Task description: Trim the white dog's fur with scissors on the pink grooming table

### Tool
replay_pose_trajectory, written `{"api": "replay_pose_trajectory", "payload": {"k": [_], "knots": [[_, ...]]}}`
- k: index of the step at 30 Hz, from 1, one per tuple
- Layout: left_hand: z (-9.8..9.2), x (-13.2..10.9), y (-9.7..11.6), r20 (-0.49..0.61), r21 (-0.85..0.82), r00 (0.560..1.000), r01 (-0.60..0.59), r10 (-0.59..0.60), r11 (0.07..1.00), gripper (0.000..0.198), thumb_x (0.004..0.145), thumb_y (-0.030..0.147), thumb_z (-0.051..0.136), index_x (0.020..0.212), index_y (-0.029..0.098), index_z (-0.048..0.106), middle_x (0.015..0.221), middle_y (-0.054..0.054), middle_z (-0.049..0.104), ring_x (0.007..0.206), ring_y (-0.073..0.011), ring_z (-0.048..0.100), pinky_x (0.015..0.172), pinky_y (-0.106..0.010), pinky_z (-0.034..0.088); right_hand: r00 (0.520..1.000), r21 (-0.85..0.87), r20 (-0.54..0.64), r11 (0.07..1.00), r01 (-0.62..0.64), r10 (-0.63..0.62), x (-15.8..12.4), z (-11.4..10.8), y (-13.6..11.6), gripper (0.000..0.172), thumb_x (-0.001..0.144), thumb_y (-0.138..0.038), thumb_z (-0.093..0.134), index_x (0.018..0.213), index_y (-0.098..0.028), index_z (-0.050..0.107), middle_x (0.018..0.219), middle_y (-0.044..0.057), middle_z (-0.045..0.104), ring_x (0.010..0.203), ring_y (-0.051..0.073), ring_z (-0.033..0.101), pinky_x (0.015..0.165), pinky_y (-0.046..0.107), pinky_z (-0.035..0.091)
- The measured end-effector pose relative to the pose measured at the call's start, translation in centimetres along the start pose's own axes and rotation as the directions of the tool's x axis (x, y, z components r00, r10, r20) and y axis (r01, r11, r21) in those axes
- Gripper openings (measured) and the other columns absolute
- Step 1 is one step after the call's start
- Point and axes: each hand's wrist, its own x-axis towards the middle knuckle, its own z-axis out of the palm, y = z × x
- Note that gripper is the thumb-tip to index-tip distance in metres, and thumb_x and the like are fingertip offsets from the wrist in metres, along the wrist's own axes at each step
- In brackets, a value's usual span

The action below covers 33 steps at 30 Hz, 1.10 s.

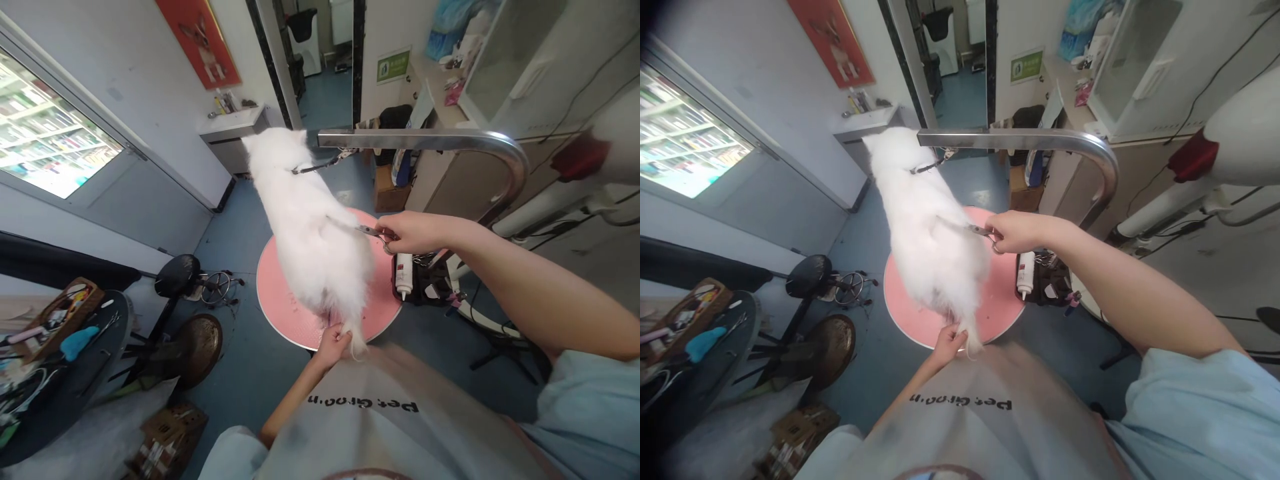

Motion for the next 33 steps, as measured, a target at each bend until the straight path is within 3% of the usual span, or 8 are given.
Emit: {"api": "replay_pose_trajectory", "payload": {"k": [5, 10, 14, 20, 23, 25, 28, 33], "knots": [[-0.1, 0.0, -0.4, 0.001, 0.019, 1.000, 0.011, -0.011, 1.000, 0.051, 0.070, 0.063, 0.066, 0.059, 0.017, 0.047, 0.058, 0.003, 0.037, 0.061, -0.0093, 0.034, 0.060, -0.025, 0.027, 0.999, 0.025, -0.025, 0.999, 0.035, -0.034, -0.5, 0.2, -1.0, 0.039, 0.073, -0.044, 0.073, 0.104, -0.023, 0.062, 0.092, 0.008, 0.070, 0.077, 0.024, 0.062, 0.062, 0.032, 0.036], [-0.1, 0.1, -1.0, 0.010, 0.032, 1.000, 0.000, 0.000, 0.999, 0.049, 0.073, 0.061, 0.066, 0.060, 0.016, 0.048, 0.060, 0.002, 0.040, 0.063, -0.0095, 0.035, 0.062, -0.025, 0.029, 1.000, 0.023, -0.005, 1.000, 0.013, -0.013, -1.2, 1.3, -1.4, 0.023, 0.081, -0.034, 0.063, 0.100, -0.022, 0.061, 0.087, 0.008, 0.070, 0.074, 0.023, 0.062, 0.062, 0.031, 0.036], [0.1, 0.2, -1.3, -0.005, 0.028, 1.000, -0.009, 0.009, 1.000, 0.050, 0.072, 0.062, 0.067, 0.061, 0.015, 0.054, 0.061, 0.002, 0.043, 0.063, -0.0094, 0.037, 0.062, -0.024, 0.030, 0.998, -0.008, -0.033, 0.998, 0.055, -0.056, -2.0, 2.9, -1.7, 0.031, 0.078, -0.038, 0.068, 0.103, -0.021, 0.060, 0.096, 0.010, 0.071, 0.080, 0.024, 0.064, 0.064, 0.031, 0.037], [0.2, 0.0, -1.7, -0.014, 0.009, 1.000, -0.010, 0.010, 1.000, 0.056, 0.071, 0.068, 0.067, 0.062, 0.014, 0.057, 0.062, 0.001, 0.049, 0.064, -0.0095, 0.042, 0.063, -0.023, 0.034, 0.992, -0.059, -0.121, 0.998, -0.037, 0.029, -3.2, 5.6, -2.0, 0.018, 0.087, -0.020, 0.053, 0.103, -0.017, 0.061, 0.091, 0.010, 0.069, 0.078, 0.023, 0.064, 0.066, 0.030, 0.036], [0.2, 0.1, -1.9, -0.005, 0.009, 1.000, -0.012, 0.012, 1.000, 0.058, 0.071, 0.071, 0.067, 0.063, 0.014, 0.058, 0.062, 0.001, 0.050, 0.064, -0.0096, 0.042, 0.064, -0.023, 0.035, 0.989, -0.037, -0.147, 0.999, 0.029, -0.034, -3.8, 6.8, -2.7, 0.024, 0.083, -0.025, 0.062, 0.106, -0.018, 0.062, 0.101, 0.011, 0.070, 0.090, 0.025, 0.066, 0.071, 0.030, 0.040], [0.2, 0.1, -2.0, 0.010, 0.015, 1.000, -0.022, 0.022, 1.000, 0.059, 0.070, 0.072, 0.068, 0.061, 0.015, 0.056, 0.061, 0.002, 0.048, 0.063, -0.0092, 0.042, 0.064, -0.024, 0.035, 0.985, -0.043, -0.169, 0.998, 0.038, -0.045, -4.0, 7.6, -3.2, 0.026, 0.084, -0.023, 0.061, 0.110, -0.017, 0.061, 0.105, 0.012, 0.069, 0.095, 0.026, 0.066, 0.074, 0.030, 0.041], [0.1, 0.2, -1.9, 0.050, 0.012, 0.998, -0.041, 0.040, 0.999, 0.059, 0.071, 0.072, 0.066, 0.063, 0.015, 0.056, 0.061, 0.002, 0.048, 0.062, -0.0089, 0.041, 0.063, -0.024, 0.035, 0.981, -0.035, -0.187, 0.998, -0.060, 0.053, -4.4, 8.6, -3.7, 0.020, 0.090, -0.014, 0.049, 0.106, -0.017, 0.060, 0.098, 0.011, 0.070, 0.088, 0.024, 0.066, 0.072, 0.031, 0.041], [-1.1, 0.0, -0.8, 0.176, 0.060, 0.984, -0.048, 0.037, 0.997, 0.054, 0.074, 0.068, 0.064, 0.064, 0.016, 0.055, 0.062, 0.001, 0.050, 0.063, -0.0102, 0.043, 0.062, -0.025, 0.036, 0.965, 0.016, -0.255, 0.998, -0.066, 0.068, -4.7, 10.0, -4.5, 0.017, 0.086, -0.021, 0.057, 0.103, -0.019, 0.060, 0.099, 0.010, 0.069, 0.087, 0.024, 0.065, 0.071, 0.030, 0.042]]}}
